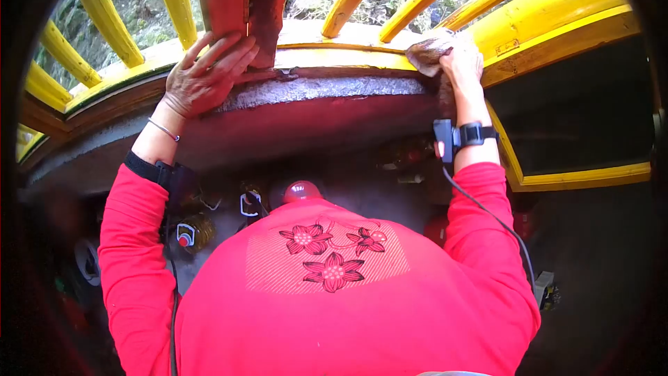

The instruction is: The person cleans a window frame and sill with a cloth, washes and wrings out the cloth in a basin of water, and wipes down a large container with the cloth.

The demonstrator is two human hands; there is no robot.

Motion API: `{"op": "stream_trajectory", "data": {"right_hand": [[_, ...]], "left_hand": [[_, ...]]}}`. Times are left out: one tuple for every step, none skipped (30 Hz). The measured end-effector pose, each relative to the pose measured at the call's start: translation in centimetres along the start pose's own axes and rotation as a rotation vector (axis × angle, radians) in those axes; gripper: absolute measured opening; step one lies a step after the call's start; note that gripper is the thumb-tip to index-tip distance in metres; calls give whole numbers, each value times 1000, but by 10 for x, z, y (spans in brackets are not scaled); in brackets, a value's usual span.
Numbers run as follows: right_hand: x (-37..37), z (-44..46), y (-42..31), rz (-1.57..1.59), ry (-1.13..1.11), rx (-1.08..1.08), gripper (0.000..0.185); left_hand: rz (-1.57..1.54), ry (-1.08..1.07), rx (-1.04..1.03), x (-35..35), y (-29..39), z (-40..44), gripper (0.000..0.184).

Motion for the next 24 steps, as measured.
{"op": "stream_trajectory", "data": {"right_hand": [[-1, -2, -1, -60, -1, 24, 38], [-1, -3, -2, -121, 0, 47, 37], [-5, -1, -2, -114, -122, 56, 37], [-9, 2, -2, -107, -247, 63, 38], [-11, 4, 0, -102, -372, 71, 39], [-14, 4, 1, -99, -491, 81, 40], [-15, 0, 1, -83, -376, 97, 38], [-20, 1, 3, -98, -413, 101, 36], [-24, 5, 4, -114, -449, 105, 34], [-26, 9, 5, -126, -484, 106, 32], [-31, 13, 5, -146, -580, 149, 28], [-26, 14, 3, -152, -619, 144, 29], [-21, 16, -2, -156, -654, 140, 32], [-17, 18, -6, -162, -687, 138, 35], [-14, 17, -5, -117, -644, 82, 36], [-14, 17, -7, -141, -626, 87, 39], [-14, 19, -5, -130, -659, 79, 40], [-10, 19, -8, -119, -698, 68, 40], [-13, 17, -8, -96, -703, 73, 41], [-20, 15, -5, -71, -707, 72, 42], [-26, 15, -3, -48, -702, 70, 43], [-25, 5, -2, -104, -562, -46, 48], [-23, -3, -1, -74, -484, -66, 51], [-20, -7, 0, -46, -410, -84, 54]], "left_hand": [[7, -2, -1, 0, 0, 0, 42], [14, -1, -3, 1, 0, 2, 42], [11, -1, -5, 2, 1, 4, 41], [11, -7, -5, 2, 1, 4, 41], [11, -11, -3, 2, 1, 3, 41], [15, -11, 1, 2, 1, 4, 41], [13, -16, 0, 3, 0, 5, 41], [11, -20, 2, 3, 0, 5, 40], [10, -25, 3, 3, 1, 4, 40], [17, -21, 6, 3, 1, 4, 40], [24, -17, 6, 2, 1, 4, 40], [35, -13, 6, 2, 1, 4, 40], [29, -19, 0, 0, 0, 3, 40], [23, -25, -5, -1, 1, 2, 40], [21, -31, -6, -1, -1, 2, 39], [29, -21, -11, 0, -3, 2, 39], [34, -14, -13, 1, -3, 2, 39], [35, -10, -17, 1, -1, 1, 40], [71, 37, -47, 8, 0, 4, 41], [54, 24, -38, 6, 1, 2, 41], [44, 18, -28, 4, 0, 1, 40], [35, 14, -14, 1, -1, 1, 40], [22, 24, -22, 4, -1, 2, 40], [11, 31, -9, 4, -2, 3, 41]]}}
Point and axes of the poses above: each hand's wrist, its own z-axis towards the middle knuckle, its own x-axis out of the back of the hand, y = z × x, the point moved 5 cm from there along z, towards the middle knuckle, and after that the axes turned 8 degrees about x, right-handed, at the moved point
